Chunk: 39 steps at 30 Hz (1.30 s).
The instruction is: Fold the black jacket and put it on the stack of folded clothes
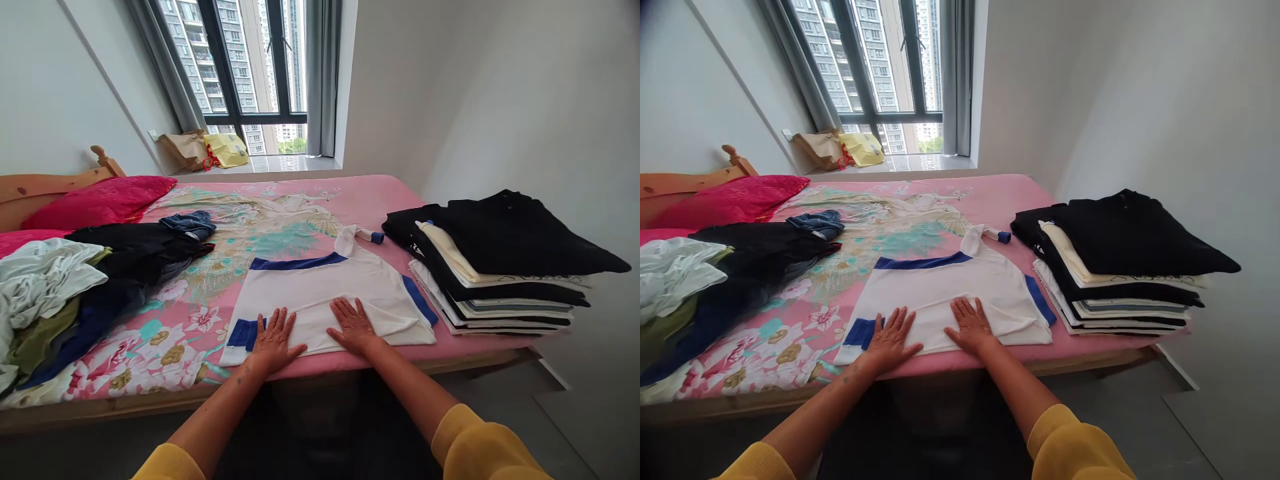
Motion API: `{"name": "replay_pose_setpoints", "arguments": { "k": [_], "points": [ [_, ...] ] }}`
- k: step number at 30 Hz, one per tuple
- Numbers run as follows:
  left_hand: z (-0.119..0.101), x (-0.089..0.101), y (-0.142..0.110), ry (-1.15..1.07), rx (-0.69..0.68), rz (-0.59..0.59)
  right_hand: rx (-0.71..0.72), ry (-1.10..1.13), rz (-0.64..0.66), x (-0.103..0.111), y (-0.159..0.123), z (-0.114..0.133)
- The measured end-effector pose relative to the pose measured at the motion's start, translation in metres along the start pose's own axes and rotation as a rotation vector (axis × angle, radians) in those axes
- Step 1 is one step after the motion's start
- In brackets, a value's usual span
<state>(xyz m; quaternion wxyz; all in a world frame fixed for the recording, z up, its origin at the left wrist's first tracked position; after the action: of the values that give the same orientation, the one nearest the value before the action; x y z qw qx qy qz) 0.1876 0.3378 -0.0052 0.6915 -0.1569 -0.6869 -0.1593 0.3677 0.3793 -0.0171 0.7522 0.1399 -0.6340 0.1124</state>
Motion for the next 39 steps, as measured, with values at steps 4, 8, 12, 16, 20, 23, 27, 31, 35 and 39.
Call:
{"name": "replay_pose_setpoints", "arguments": {
  "k": [4, 8, 12, 16, 20, 23, 27, 31, 35, 39],
  "points": [
    [0.007, -0.002, -0.005, 0.005, -0.015, -0.006, -0.097, -0.038, -0.011, 0.002, -0.006, -0.043],
    [0.008, -0.001, -0.005, 0.013, -0.013, -0.029, -0.258, -0.058, -0.014, 0.006, -0.012, -0.097],
    [0.008, -0.001, -0.004, 0.011, -0.007, -0.028, -0.309, 0.025, 0.019, 0.017, -0.005, -0.135],
    [0.009, -0.001, -0.004, 0.003, 0.002, -0.027, -0.335, 0.089, -0.018, 0.041, 0.000, -0.146],
    [0.009, -0.001, -0.004, 0.002, -0.001, -0.042, -0.205, 0.093, -0.085, 0.045, -0.026, -0.117],
    [0.010, -0.002, -0.005, -0.003, -0.003, -0.032, -0.151, 0.030, -0.018, 0.024, -0.049, -0.102],
    [0.008, -0.003, -0.007, -0.022, 0.000, -0.010, -0.238, 0.001, 0.024, 0.017, -0.051, -0.096],
    [0.006, 0.000, -0.009, -0.043, 0.001, 0.005, -0.122, 0.024, -0.068, 0.032, -0.033, -0.047],
    [0.010, 0.001, -0.015, -0.067, -0.036, -0.002, -0.015, 0.020, -0.017, 0.012, -0.024, -0.008],
    [0.029, 0.000, -0.025, -0.061, -0.006, -0.070, -0.005, -0.015, 0.005, -0.006, -0.022, -0.007]
  ]
}}
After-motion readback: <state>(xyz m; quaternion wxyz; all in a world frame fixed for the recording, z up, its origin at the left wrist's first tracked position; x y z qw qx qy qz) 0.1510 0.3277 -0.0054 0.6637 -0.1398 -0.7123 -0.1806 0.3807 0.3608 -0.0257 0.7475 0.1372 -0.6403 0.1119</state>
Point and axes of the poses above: each hand's wrist, its own y-axis towards the middle knuckle, its own x-axis out of the back of the hand, z = x × y, the point moved 10 cm from there along y, towards the middle knuckle, and after that the axes turned 12 degrees about -x, right-handed, at the moved point
